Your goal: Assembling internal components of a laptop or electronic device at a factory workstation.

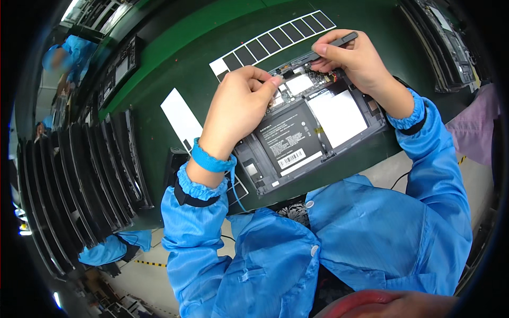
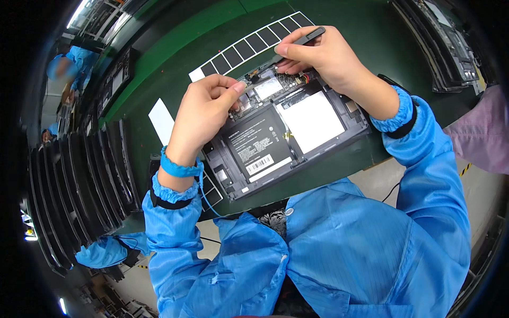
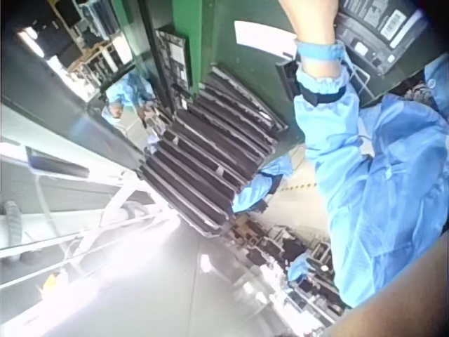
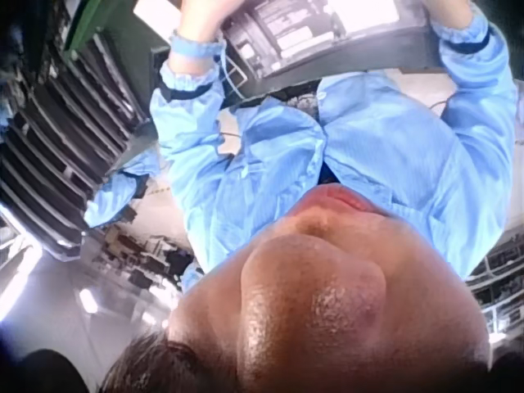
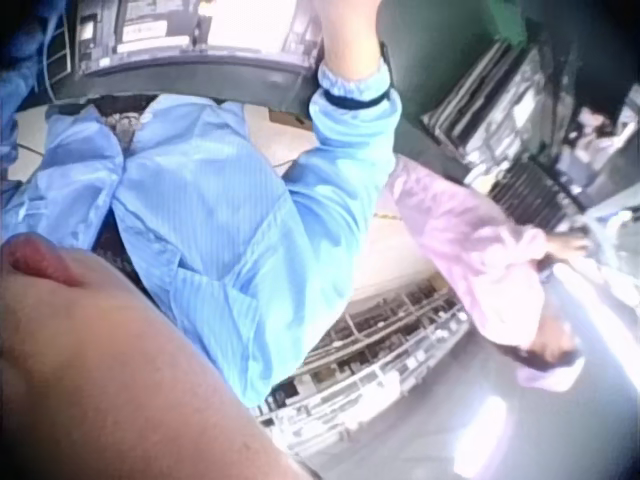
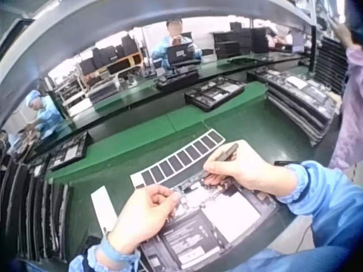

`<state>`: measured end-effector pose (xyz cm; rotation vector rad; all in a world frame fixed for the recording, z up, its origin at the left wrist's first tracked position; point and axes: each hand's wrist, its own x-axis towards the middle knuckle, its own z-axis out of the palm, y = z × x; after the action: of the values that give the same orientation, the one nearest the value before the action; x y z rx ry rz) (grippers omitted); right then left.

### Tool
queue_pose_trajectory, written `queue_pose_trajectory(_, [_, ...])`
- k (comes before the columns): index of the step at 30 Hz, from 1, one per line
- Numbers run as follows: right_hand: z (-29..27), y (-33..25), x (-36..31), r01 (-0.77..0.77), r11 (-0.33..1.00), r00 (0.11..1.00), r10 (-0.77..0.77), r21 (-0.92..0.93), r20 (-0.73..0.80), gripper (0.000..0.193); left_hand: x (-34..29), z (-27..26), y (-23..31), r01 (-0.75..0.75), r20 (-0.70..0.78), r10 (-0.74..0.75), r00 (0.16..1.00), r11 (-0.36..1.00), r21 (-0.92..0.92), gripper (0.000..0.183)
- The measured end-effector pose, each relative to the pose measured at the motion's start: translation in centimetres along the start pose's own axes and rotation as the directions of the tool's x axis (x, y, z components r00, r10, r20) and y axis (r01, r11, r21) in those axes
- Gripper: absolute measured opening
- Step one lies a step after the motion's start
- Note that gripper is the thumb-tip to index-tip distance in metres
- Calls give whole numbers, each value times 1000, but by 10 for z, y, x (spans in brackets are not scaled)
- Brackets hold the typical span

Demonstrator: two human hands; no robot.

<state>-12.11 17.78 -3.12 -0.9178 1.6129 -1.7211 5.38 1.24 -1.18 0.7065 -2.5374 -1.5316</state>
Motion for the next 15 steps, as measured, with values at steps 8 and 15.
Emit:
queue_pose_trajectory(8, [-5, 7, 1, 41, 999, 999, -41, 19, 23, 22, 16, 6, 3, 45, 48, -39, 998, 991, -123, 20])
queue_pose_trajectory(15, [-4, 8, -1, 37, 987, 999, -34, -154, 27, 18, 25, 2, 19, 136, 88, -135, 987, 991, -2, 21])
